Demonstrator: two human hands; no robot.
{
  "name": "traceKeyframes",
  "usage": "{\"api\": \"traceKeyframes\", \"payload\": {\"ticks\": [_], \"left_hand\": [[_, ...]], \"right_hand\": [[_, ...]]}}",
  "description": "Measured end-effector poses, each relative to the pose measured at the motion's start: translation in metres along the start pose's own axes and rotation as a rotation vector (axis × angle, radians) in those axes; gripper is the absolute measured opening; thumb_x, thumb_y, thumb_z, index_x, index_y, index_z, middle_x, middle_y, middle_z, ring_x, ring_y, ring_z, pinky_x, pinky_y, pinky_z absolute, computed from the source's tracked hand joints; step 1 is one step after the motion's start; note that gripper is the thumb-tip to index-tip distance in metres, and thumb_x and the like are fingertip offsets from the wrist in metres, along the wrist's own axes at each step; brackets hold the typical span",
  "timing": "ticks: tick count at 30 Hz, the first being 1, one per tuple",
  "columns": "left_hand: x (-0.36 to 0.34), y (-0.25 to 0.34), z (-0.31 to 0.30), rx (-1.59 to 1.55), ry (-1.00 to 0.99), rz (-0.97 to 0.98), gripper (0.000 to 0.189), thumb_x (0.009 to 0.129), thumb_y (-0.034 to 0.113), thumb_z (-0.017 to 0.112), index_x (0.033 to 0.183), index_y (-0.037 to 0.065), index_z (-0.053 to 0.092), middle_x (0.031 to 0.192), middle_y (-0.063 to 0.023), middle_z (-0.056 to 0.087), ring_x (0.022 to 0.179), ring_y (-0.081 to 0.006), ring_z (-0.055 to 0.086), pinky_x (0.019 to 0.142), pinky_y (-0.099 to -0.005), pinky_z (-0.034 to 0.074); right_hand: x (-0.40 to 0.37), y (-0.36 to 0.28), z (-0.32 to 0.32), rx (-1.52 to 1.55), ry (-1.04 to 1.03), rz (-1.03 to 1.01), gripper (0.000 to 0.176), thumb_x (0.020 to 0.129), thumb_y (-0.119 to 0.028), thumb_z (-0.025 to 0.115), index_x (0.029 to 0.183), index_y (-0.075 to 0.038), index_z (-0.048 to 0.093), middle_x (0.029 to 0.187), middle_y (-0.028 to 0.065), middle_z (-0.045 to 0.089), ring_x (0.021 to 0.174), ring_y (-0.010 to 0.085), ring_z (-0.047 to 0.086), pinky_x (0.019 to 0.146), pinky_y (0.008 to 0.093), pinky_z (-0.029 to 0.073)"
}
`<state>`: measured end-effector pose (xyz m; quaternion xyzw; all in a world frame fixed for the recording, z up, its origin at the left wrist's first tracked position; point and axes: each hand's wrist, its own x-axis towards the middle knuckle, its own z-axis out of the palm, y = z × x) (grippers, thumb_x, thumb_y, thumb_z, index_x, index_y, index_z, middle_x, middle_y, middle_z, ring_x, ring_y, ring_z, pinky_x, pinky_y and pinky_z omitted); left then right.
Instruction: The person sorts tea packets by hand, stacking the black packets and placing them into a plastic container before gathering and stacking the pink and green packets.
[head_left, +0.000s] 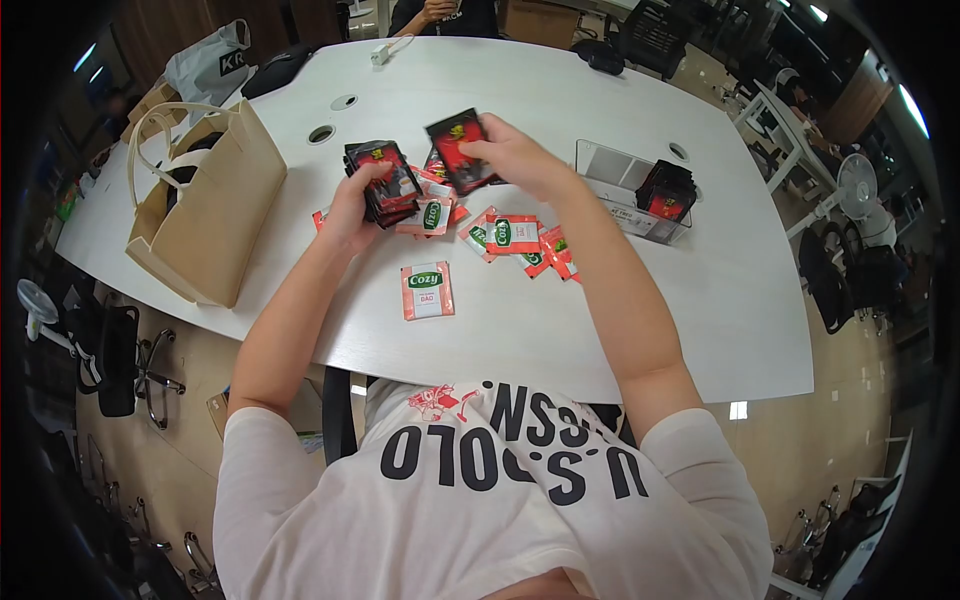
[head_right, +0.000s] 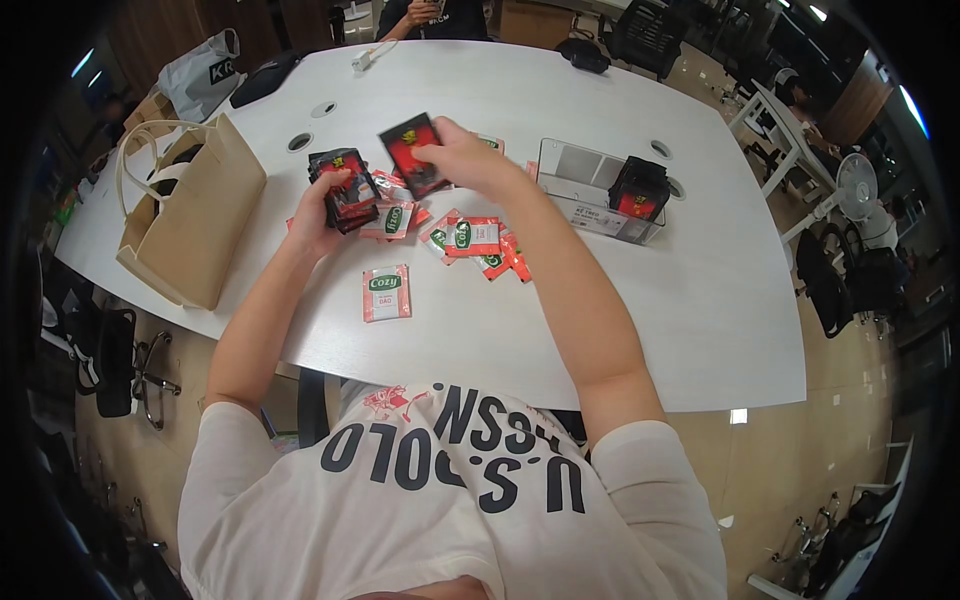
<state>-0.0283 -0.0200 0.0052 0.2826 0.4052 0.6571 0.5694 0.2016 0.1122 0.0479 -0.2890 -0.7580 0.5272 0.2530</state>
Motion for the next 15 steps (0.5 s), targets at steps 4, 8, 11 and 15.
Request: {"api": "traceKeyframes", "payload": {"ticks": [4,8,11,15], "left_hand": [[-0.016,-0.005,0.021,-0.007,-0.111,0.004,0.047,0.102,0.044,0.066,0.126,0.004,0.061,0.113,-0.016,0.075,0.087,-0.0264,0.077,0.063,-0.0396,0.065],[-0.023,-0.009,0.029,-0.015,-0.1,0.036,0.05,0.102,0.048,0.065,0.128,0.006,0.06,0.108,-0.0133,0.075,0.084,-0.025,0.077,0.057,-0.041,0.064],[-0.017,-0.008,0.017,0.0,-0.138,0.014,0.051,0.1,0.05,0.067,0.127,0.007,0.06,0.104,-0.0118,0.075,0.084,-0.0248,0.078,0.058,-0.0415,0.064],[-0.02,-0.007,0.017,-0.05,-0.12,-0.012,0.051,0.095,0.048,0.07,0.124,0.007,0.061,0.103,-0.012,0.075,0.084,-0.0262,0.078,0.058,-0.0429,0.064]], "right_hand": [[-0.01,-0.016,0.048,0.264,0.059,0.007,0.049,0.097,-0.019,0.072,0.136,0.002,0.051,0.116,0.0114,0.067,0.096,0.0173,0.068,0.08,0.0343,0.056],[-0.006,-0.006,0.073,0.107,0.187,-0.065,0.054,0.094,-0.022,0.077,0.136,0.002,0.052,0.119,0.0146,0.064,0.101,0.0221,0.068,0.079,0.0379,0.058],[0.005,0.015,0.095,-0.047,0.302,-0.247,0.048,0.095,-0.026,0.077,0.132,-0.001,0.059,0.123,0.0159,0.063,0.108,0.0242,0.067,0.084,0.0388,0.058],[-0.004,0.006,0.102,-0.14,0.307,-0.308,0.045,0.098,-0.036,0.073,0.13,-0.004,0.068,0.131,0.0159,0.06,0.116,0.0258,0.065,0.094,0.0392,0.055]]}}
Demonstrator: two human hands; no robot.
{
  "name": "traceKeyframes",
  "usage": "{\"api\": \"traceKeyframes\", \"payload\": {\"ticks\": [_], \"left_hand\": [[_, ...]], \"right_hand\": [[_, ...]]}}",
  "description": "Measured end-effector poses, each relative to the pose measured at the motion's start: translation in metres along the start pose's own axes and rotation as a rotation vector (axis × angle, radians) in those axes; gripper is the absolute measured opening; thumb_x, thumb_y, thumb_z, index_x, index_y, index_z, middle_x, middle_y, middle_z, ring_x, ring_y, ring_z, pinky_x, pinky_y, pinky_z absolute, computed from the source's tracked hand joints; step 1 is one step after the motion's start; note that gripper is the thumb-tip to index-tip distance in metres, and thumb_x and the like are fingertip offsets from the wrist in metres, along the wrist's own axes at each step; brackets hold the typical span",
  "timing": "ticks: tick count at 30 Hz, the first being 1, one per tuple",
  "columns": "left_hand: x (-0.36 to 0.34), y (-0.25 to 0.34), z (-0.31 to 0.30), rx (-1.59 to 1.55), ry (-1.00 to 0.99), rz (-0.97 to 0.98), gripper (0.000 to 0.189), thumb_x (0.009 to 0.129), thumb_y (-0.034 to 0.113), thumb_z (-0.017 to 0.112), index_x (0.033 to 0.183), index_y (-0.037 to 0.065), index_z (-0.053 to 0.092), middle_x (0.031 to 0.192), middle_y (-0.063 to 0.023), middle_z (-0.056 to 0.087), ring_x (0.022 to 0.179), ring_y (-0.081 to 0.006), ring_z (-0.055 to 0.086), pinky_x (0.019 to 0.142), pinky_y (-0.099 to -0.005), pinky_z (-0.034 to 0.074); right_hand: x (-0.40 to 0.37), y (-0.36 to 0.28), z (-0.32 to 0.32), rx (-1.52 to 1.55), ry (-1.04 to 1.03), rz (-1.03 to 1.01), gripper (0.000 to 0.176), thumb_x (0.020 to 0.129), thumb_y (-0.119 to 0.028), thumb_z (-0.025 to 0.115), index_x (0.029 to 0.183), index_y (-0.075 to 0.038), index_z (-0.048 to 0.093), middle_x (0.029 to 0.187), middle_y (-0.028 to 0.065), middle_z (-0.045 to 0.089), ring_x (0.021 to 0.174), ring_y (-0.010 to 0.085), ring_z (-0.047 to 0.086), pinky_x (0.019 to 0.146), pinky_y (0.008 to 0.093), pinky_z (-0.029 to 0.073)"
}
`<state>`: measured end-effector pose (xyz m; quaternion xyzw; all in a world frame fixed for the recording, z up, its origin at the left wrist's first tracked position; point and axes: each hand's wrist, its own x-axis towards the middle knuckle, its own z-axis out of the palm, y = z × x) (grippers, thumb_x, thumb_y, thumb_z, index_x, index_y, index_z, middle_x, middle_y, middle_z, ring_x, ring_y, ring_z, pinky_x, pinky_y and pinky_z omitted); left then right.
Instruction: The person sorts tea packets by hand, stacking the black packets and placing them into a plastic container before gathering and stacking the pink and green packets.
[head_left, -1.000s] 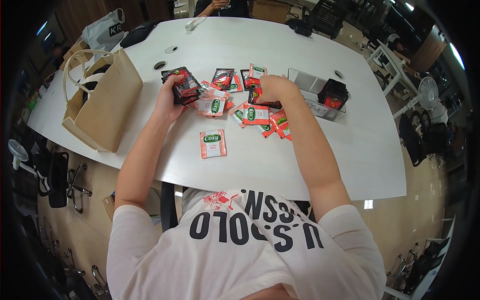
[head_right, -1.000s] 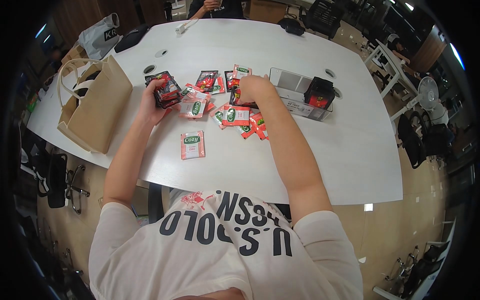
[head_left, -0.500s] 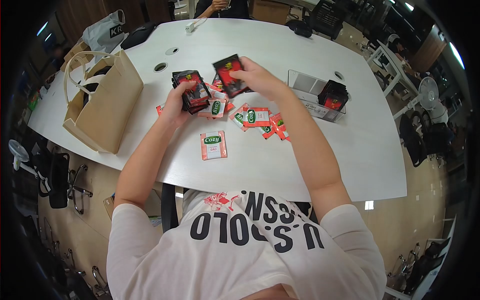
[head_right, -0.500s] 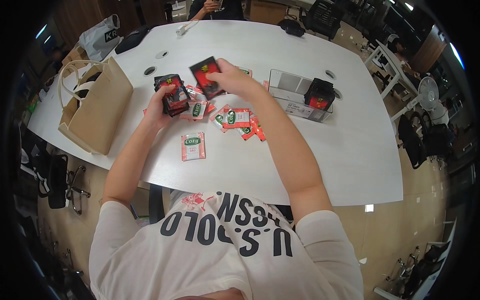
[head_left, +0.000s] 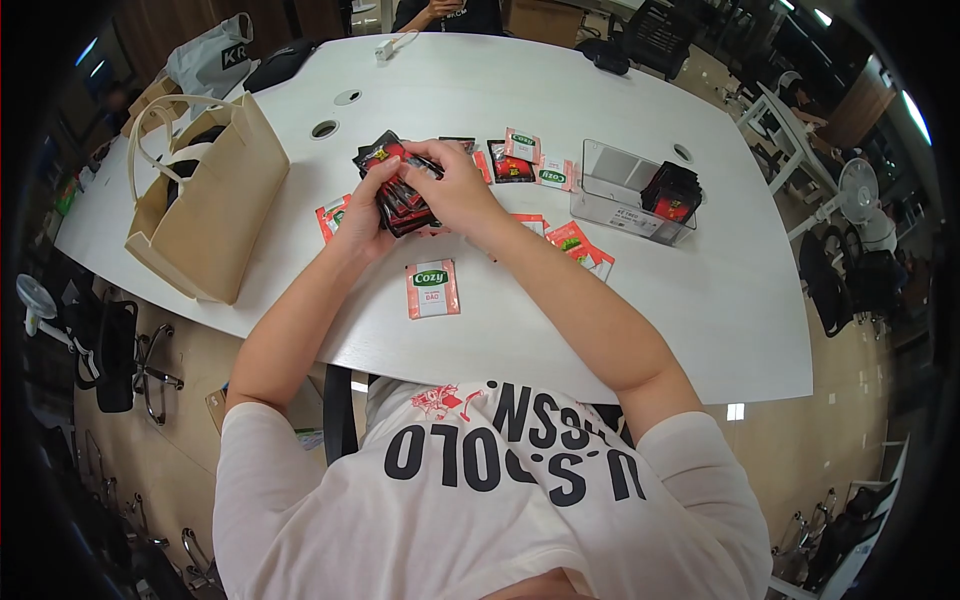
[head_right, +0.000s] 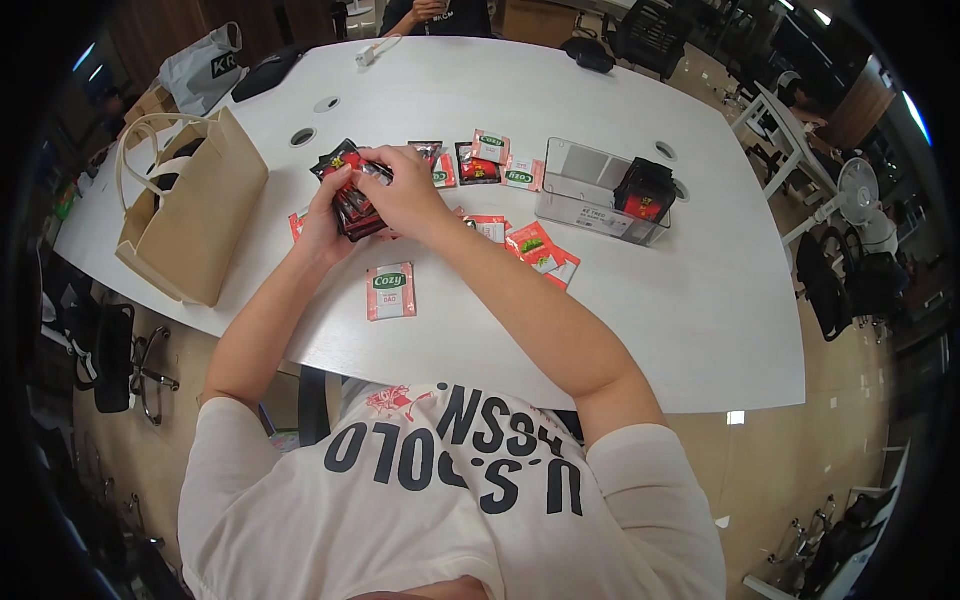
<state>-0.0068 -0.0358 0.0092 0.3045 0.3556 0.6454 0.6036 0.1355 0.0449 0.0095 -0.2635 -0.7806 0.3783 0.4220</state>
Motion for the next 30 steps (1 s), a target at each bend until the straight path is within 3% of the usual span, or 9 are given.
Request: {"api": "traceKeyframes", "payload": {"ticks": [4,6,7,9,10,12,17,23,30], "left_hand": [[0.004,0.003,-0.011,-0.075,-0.069,-0.067,0.045,0.092,0.038,0.069,0.122,0.006,0.061,0.106,-0.0134,0.075,0.088,-0.0273,0.078,0.062,-0.0488,0.066],[-0.001,0.007,-0.004,-0.132,-0.039,-0.014,0.051,0.091,0.034,0.066,0.135,0.008,0.059,0.115,-0.013,0.074,0.102,-0.0281,0.075,0.088,-0.0463,0.061],[-0.003,0.01,0.0,-0.16,-0.024,0.013,0.055,0.091,0.032,0.064,0.141,0.009,0.058,0.12,-0.0128,0.073,0.108,-0.0284,0.073,0.101,-0.0451,0.059],[0.007,0.009,-0.012,-0.17,0.043,0.056,0.059,0.091,0.03,0.063,0.146,0.01,0.055,0.121,-0.0126,0.073,0.111,-0.0278,0.073,0.105,-0.0452,0.057],[0.011,0.01,-0.016,-0.176,0.078,0.078,0.062,0.09,0.029,0.063,0.148,0.01,0.054,0.122,-0.0126,0.073,0.112,-0.0276,0.072,0.107,-0.0452,0.056],[0.015,0.01,-0.021,-0.171,0.109,0.101,0.052,0.09,0.032,0.065,0.135,0.007,0.061,0.118,-0.0119,0.074,0.107,-0.0264,0.073,0.104,-0.0442,0.057],[0.016,0.011,-0.024,-0.128,0.161,0.084,0.039,0.089,0.035,0.068,0.115,0.005,0.066,0.111,-0.0106,0.076,0.1,-0.025,0.074,0.098,-0.0435,0.058],[0.021,0.009,-0.027,-0.124,0.167,0.072,0.037,0.09,0.035,0.068,0.113,0.006,0.068,0.108,-0.0103,0.077,0.098,-0.0247,0.074,0.097,-0.043,0.058],[0.022,0.01,-0.03,-0.071,0.159,0.05,0.035,0.092,0.032,0.067,0.114,0.005,0.065,0.11,-0.0121,0.076,0.099,-0.0256,0.075,0.094,-0.0436,0.06]], "right_hand": [[0.002,-0.018,-0.023,0.302,-0.2,0.245,0.046,0.104,-0.04,0.065,0.138,-0.009,0.068,0.126,0.0117,0.065,0.117,0.0229,0.065,0.098,0.0369,0.053],[0.017,0.0,-0.04,0.33,-0.264,0.226,0.045,0.107,-0.039,0.062,0.143,-0.013,0.066,0.131,0.0077,0.068,0.125,0.0203,0.062,0.101,0.0361,0.053],[0.022,0.013,-0.047,0.169,-0.19,0.177,0.039,0.106,-0.037,0.063,0.136,-0.014,0.072,0.123,0.0104,0.073,0.114,0.0196,0.068,0.096,0.0356,0.054],[0.028,0.037,-0.077,-0.36,-0.182,-0.075,0.037,0.1,-0.039,0.069,0.117,-0.008,0.079,0.106,0.0161,0.076,0.095,0.029,0.073,0.093,0.0376,0.056],[0.025,0.041,-0.089,-0.542,-0.211,-0.004,0.036,0.097,-0.04,0.072,0.112,-0.007,0.079,0.104,0.0179,0.075,0.094,0.0308,0.073,0.091,0.0387,0.057],[0.02,0.044,-0.103,-0.906,-0.263,0.142,0.036,0.091,-0.04,0.078,0.101,-0.005,0.08,0.102,0.0215,0.075,0.093,0.0344,0.073,0.087,0.041,0.06],[0.02,0.053,-0.092,-1.014,-0.124,0.254,0.035,0.083,-0.037,0.085,0.089,-0.003,0.077,0.093,0.0181,0.076,0.086,0.0342,0.075,0.078,0.0448,0.061],[0.02,0.068,-0.089,-1.028,-0.071,0.197,0.027,0.08,-0.026,0.085,0.091,-0.003,0.078,0.095,0.0184,0.077,0.091,0.0361,0.076,0.081,0.0446,0.063],[0.023,0.009,-0.099,-1.021,-0.134,0.277,0.023,0.079,-0.02,0.083,0.094,-0.004,0.079,0.096,0.0182,0.078,0.095,0.0337,0.077,0.082,0.0425,0.063]]}}
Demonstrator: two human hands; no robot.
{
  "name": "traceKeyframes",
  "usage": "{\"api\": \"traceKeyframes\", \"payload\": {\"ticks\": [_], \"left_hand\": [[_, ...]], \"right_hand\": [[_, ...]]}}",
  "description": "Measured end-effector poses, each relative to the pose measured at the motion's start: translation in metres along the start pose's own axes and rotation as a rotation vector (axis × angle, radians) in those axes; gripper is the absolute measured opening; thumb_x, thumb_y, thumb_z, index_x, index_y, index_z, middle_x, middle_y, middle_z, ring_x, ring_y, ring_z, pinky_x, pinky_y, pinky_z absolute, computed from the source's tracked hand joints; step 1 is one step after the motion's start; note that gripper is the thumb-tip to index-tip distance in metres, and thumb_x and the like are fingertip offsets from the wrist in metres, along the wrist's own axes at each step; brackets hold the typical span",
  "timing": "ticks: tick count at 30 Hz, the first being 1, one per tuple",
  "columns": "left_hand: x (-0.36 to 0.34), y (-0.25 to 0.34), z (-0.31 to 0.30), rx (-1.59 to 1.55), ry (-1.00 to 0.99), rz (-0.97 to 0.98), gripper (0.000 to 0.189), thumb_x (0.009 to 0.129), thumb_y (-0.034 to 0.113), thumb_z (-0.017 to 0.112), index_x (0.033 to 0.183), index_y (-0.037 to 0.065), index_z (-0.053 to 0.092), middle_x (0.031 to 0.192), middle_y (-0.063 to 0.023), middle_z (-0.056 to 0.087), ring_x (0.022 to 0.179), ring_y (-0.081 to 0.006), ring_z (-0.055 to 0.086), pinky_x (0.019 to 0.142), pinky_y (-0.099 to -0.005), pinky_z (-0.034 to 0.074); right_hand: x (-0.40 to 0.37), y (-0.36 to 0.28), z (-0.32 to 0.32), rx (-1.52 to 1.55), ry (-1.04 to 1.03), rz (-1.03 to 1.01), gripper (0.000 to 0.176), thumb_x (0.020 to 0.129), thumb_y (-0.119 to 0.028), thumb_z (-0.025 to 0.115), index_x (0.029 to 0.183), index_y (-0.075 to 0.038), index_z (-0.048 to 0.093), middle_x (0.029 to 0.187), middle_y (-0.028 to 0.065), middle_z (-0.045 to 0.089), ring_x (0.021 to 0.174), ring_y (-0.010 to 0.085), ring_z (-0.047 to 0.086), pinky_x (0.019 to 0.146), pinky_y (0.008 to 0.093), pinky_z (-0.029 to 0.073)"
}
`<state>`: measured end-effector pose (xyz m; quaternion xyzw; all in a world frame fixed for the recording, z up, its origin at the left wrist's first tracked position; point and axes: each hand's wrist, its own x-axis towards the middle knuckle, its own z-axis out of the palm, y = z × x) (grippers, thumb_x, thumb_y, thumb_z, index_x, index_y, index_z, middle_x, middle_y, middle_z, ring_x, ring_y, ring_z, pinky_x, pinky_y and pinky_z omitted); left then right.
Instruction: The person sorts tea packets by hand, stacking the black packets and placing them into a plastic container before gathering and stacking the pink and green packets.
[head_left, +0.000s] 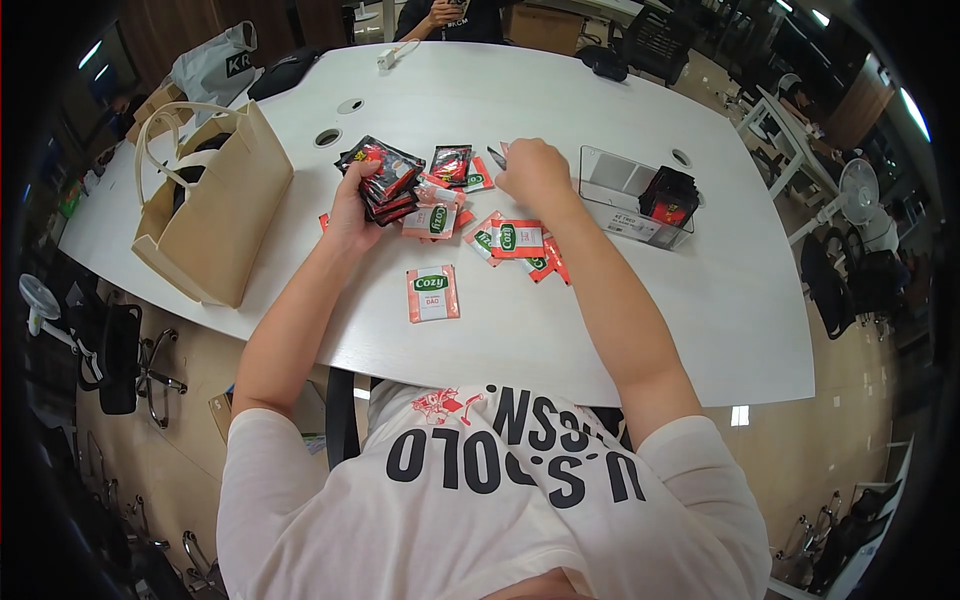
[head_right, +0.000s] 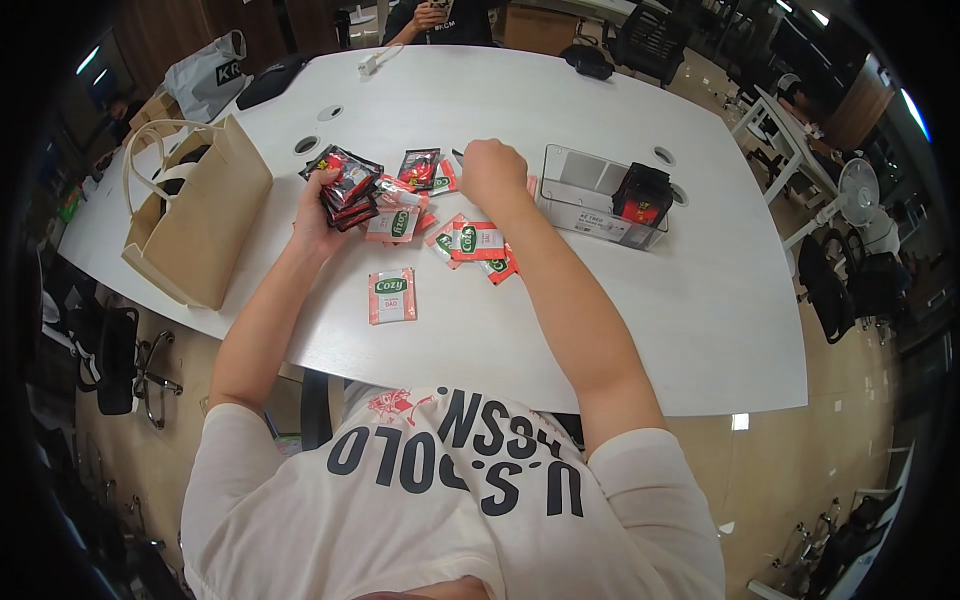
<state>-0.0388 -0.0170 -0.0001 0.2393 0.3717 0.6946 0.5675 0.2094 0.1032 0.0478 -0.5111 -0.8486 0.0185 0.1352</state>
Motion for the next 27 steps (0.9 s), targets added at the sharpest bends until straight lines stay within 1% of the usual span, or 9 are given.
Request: {"api": "traceKeyframes", "payload": {"ticks": [6,10,11,14,15,19,22,25,27], "left_hand": [[-0.021,0.008,0.022,0.091,-0.139,-0.182,0.045,0.095,0.028,0.062,0.127,-0.003,0.056,0.122,-0.0243,0.071,0.115,-0.0377,0.072,0.094,-0.055,0.063],[-0.028,0.004,0.03,0.002,-0.322,-0.29,0.063,0.094,0.03,0.059,0.144,-0.007,0.046,0.138,-0.0323,0.062,0.124,-0.0466,0.066,0.101,-0.056,0.061],[-0.025,0.002,0.026,-0.015,-0.351,-0.308,0.066,0.094,0.031,0.06,0.145,-0.007,0.045,0.138,-0.0323,0.062,0.125,-0.0466,0.065,0.102,-0.0562,0.06],[-0.031,0.004,0.03,-0.052,-0.413,-0.294,0.069,0.093,0.034,0.061,0.148,-0.004,0.044,0.138,-0.0307,0.063,0.125,-0.0461,0.065,0.107,-0.0575,0.057],[-0.033,0.006,0.033,-0.062,-0.429,-0.277,0.069,0.093,0.034,0.061,0.149,-0.003,0.045,0.137,-0.0299,0.063,0.125,-0.0459,0.065,0.108,-0.058,0.055],[-0.031,0.009,0.028,-0.092,-0.445,-0.239,0.064,0.098,0.044,0.061,0.145,0.003,0.05,0.129,-0.0223,0.067,0.113,-0.0415,0.072,0.095,-0.0584,0.062],[-0.018,0.003,0.009,-0.165,-0.551,-0.32,0.07,0.101,0.054,0.057,0.147,0.003,0.048,0.134,-0.0231,0.065,0.117,-0.0422,0.07,0.1,-0.0593,0.06],[-0.03,0.0,0.021,-0.113,-0.421,-0.324,0.076,0.101,0.063,0.055,0.149,0.004,0.047,0.139,-0.0243,0.062,0.121,-0.0431,0.068,0.105,-0.0601,0.058],[-0.023,-0.006,0.012,-0.066,-0.428,-0.313,0.074,0.099,0.057,0.059,0.15,0.005,0.047,0.142,-0.025,0.06,0.123,-0.0437,0.067,0.106,-0.0607,0.057]], "right_hand": [[-0.016,-0.005,-0.069,0.511,0.069,-0.109,0.02,0.084,-0.019,0.075,0.096,-0.004,0.081,0.084,0.016,0.078,0.073,0.0227,0.077,0.074,0.0363,0.062],[-0.031,-0.031,-0.079,0.817,0.392,-0.425,0.017,0.086,-0.011,0.071,0.099,-0.004,0.08,0.075,0.0106,0.076,0.062,0.018,0.073,0.065,0.0315,0.06],[-0.037,-0.035,-0.084,0.884,0.173,-0.373,0.024,0.088,0.002,0.067,0.11,0.0,0.077,0.089,0.0078,0.078,0.084,0.0178,0.077,0.069,0.0278,0.06],[-0.024,-0.035,-0.055,0.948,0.146,-0.793,0.017,0.088,0.003,0.068,0.103,0.001,0.074,0.101,0.0094,0.078,0.101,0.0183,0.075,0.08,0.0308,0.062],[-0.023,-0.035,-0.048,0.913,0.01,-0.763,0.015,0.084,0.005,0.068,0.098,0.0,0.073,0.112,0.01,0.077,0.109,0.0207,0.073,0.091,0.0339,0.061],[-0.02,-0.041,-0.023,0.723,0.06,-0.776,0.025,0.079,0.005,0.067,0.099,-0.006,0.075,0.122,0.0061,0.076,0.109,0.0263,0.072,0.097,0.0365,0.06],[-0.024,-0.045,-0.017,0.599,0.203,-0.874,0.024,0.08,0.004,0.067,0.098,-0.009,0.077,0.129,0.0039,0.074,0.119,0.0244,0.067,0.1,0.0369,0.058],[-0.025,-0.044,-0.019,0.558,0.208,-0.832,0.026,0.08,0.003,0.068,0.098,-0.012,0.08,0.135,0.003,0.072,0.125,0.0248,0.062,0.102,0.0369,0.057],[-0.023,-0.041,-0.019,0.526,0.21,-0.826,0.026,0.081,0.002,0.069,0.098,-0.013,0.082,0.139,0.0032,0.07,0.125,0.0256,0.062,0.102,0.0371,0.056]]}}
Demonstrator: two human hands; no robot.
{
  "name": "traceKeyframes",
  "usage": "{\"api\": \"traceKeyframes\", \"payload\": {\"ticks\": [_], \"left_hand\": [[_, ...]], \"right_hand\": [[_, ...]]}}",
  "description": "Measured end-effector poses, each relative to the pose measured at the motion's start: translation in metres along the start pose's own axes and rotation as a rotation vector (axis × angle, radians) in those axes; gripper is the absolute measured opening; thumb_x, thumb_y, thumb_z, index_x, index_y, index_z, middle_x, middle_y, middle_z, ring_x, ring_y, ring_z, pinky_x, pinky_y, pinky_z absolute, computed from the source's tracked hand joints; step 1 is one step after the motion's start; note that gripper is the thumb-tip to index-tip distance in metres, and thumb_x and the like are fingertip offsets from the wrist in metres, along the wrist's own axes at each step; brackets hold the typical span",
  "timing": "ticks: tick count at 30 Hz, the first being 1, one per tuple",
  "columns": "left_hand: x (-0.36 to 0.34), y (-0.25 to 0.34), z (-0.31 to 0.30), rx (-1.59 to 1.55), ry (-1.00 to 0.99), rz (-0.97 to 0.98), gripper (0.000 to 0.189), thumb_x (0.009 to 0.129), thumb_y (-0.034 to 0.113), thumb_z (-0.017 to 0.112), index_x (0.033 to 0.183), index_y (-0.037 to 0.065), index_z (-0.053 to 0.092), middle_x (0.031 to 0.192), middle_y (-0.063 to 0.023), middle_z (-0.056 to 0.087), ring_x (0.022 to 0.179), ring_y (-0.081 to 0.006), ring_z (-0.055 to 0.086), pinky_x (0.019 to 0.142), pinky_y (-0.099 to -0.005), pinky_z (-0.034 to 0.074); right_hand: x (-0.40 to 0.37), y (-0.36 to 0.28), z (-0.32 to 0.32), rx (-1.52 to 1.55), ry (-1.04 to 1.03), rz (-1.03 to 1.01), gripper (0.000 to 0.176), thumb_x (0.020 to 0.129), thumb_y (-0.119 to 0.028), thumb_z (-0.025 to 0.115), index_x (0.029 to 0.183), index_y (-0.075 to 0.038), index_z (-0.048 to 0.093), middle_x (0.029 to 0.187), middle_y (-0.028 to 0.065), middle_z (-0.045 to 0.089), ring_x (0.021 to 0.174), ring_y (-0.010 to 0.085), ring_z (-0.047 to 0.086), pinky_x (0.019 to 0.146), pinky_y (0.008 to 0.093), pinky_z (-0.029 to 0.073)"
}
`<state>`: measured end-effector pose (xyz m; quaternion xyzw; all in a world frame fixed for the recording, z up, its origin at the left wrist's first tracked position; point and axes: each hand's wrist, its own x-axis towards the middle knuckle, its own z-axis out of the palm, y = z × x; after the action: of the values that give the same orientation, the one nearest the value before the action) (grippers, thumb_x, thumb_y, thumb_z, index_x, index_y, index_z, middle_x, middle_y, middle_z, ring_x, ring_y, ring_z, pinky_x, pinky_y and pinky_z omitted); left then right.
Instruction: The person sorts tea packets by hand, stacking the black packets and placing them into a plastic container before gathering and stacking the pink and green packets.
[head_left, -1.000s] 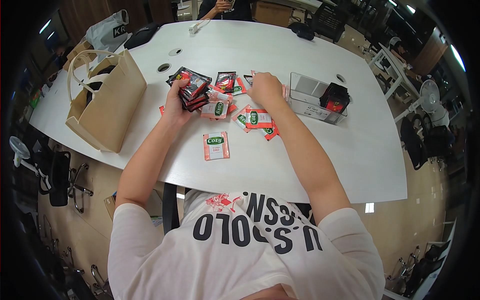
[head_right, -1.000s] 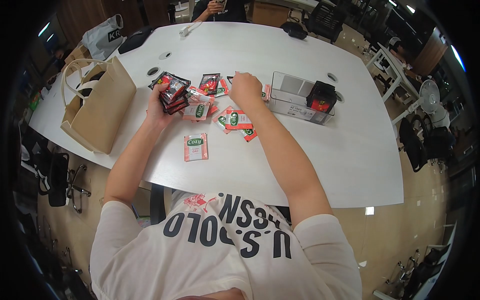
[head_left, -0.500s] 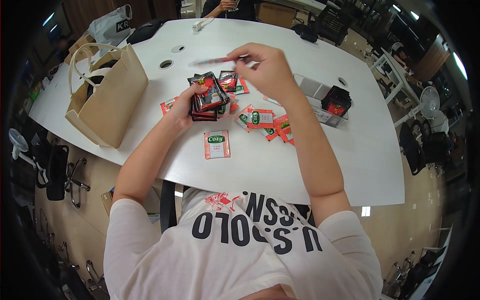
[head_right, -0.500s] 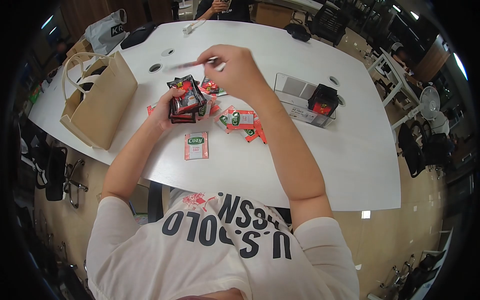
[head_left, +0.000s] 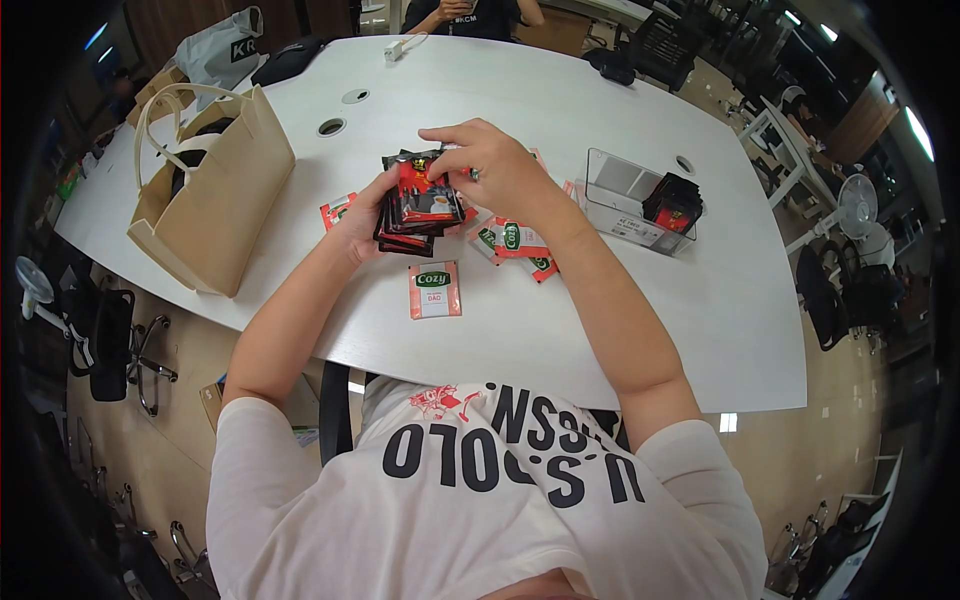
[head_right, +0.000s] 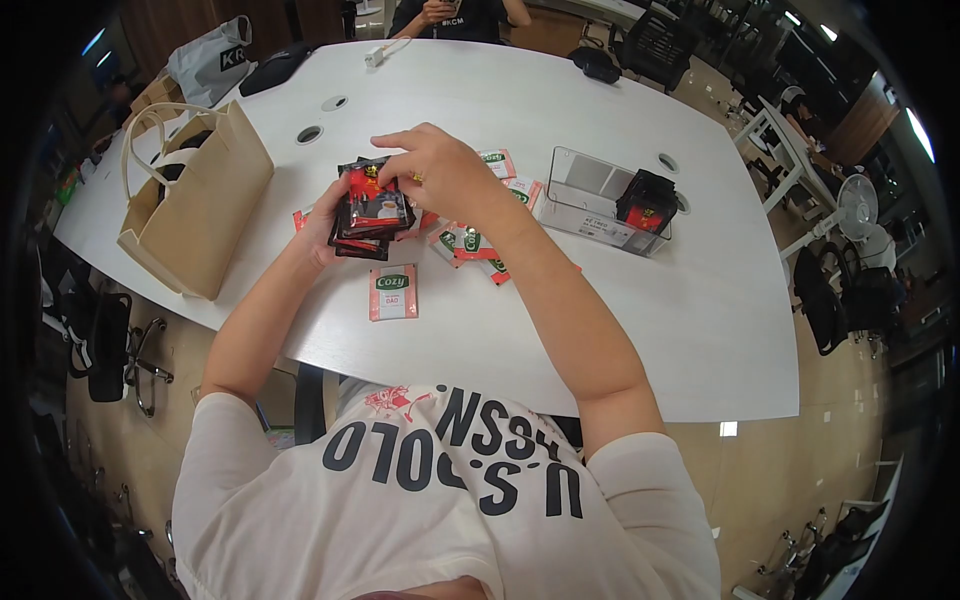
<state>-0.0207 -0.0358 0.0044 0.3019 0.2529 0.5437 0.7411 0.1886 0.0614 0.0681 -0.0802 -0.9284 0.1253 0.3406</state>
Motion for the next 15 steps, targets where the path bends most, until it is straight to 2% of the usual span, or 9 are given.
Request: {"api": "traceKeyframes", "payload": {"ticks": [1,4,7,10,11,13,15], "left_hand": [[0.001,-0.001,-0.005,0.025,0.001,0.001,0.074,0.097,0.054,0.062,0.151,0.005,0.046,0.143,-0.0253,0.059,0.124,-0.044,0.066,0.107,-0.0611,0.056],[0.003,0.0,-0.005,0.026,-0.017,0.021,0.075,0.089,0.042,0.067,0.152,0.007,0.046,0.14,-0.0242,0.061,0.12,-0.0432,0.068,0.107,-0.0619,0.056],[0.002,0.01,-0.005,0.031,-0.138,0.037,0.077,0.082,0.033,0.067,0.15,0.004,0.048,0.137,-0.0229,0.063,0.117,-0.0416,0.069,0.108,-0.0625,0.055],[0.0,0.01,0.0,-0.026,-0.003,0.133,0.073,0.082,0.033,0.066,0.145,0.001,0.053,0.133,-0.02,0.066,0.118,-0.0386,0.069,0.106,-0.0619,0.055],[0.0,0.013,-0.001,-0.018,0.041,0.162,0.072,0.082,0.033,0.066,0.145,0.0,0.054,0.133,-0.0195,0.066,0.119,-0.0378,0.068,0.106,-0.0611,0.055],[0.004,0.017,-0.008,0.003,0.069,0.241,0.067,0.085,0.033,0.063,0.144,0.002,0.055,0.133,-0.018,0.067,0.12,-0.0337,0.069,0.107,-0.0536,0.057],[0.007,0.018,-0.013,-0.032,0.14,0.276,0.064,0.087,0.033,0.062,0.143,0.002,0.055,0.134,-0.0178,0.068,0.119,-0.0321,0.07,0.107,-0.0498,0.057]], "right_hand": [[0.0,0.001,0.0,-0.014,-0.004,0.001,0.027,0.082,0.002,0.069,0.098,-0.014,0.082,0.14,0.0033,0.069,0.125,0.0259,0.061,0.102,0.0372,0.056],[-0.001,0.003,-0.001,-0.009,-0.055,0.03,0.036,0.085,-0.001,0.068,0.112,-0.02,0.082,0.145,0.0052,0.065,0.128,0.0274,0.059,0.108,0.039,0.052],[-0.001,0.004,-0.003,0.073,-0.071,0.069,0.051,0.089,-0.002,0.065,0.137,-0.021,0.071,0.151,0.008,0.061,0.133,0.0312,0.056,0.114,0.0419,0.046],[-0.011,0.038,0.012,0.212,0.025,0.308,0.064,0.092,-0.005,0.063,0.154,-0.017,0.054,0.154,0.0117,0.057,0.138,0.0363,0.052,0.117,0.0439,0.042],[-0.02,0.053,0.02,0.1,-0.02,0.31,0.064,0.093,-0.006,0.064,0.155,-0.015,0.052,0.153,0.0126,0.058,0.139,0.037,0.051,0.117,0.0441,0.042],[-0.036,0.081,0.036,-0.124,-0.108,0.311,0.065,0.094,-0.008,0.064,0.157,-0.011,0.048,0.152,0.0146,0.058,0.141,0.0385,0.049,0.118,0.0446,0.041],[-0.042,0.086,0.049,-0.157,-0.144,0.255,0.064,0.093,-0.01,0.066,0.155,-0.009,0.05,0.149,0.0166,0.059,0.14,0.0393,0.049,0.118,0.0455,0.04]]}}
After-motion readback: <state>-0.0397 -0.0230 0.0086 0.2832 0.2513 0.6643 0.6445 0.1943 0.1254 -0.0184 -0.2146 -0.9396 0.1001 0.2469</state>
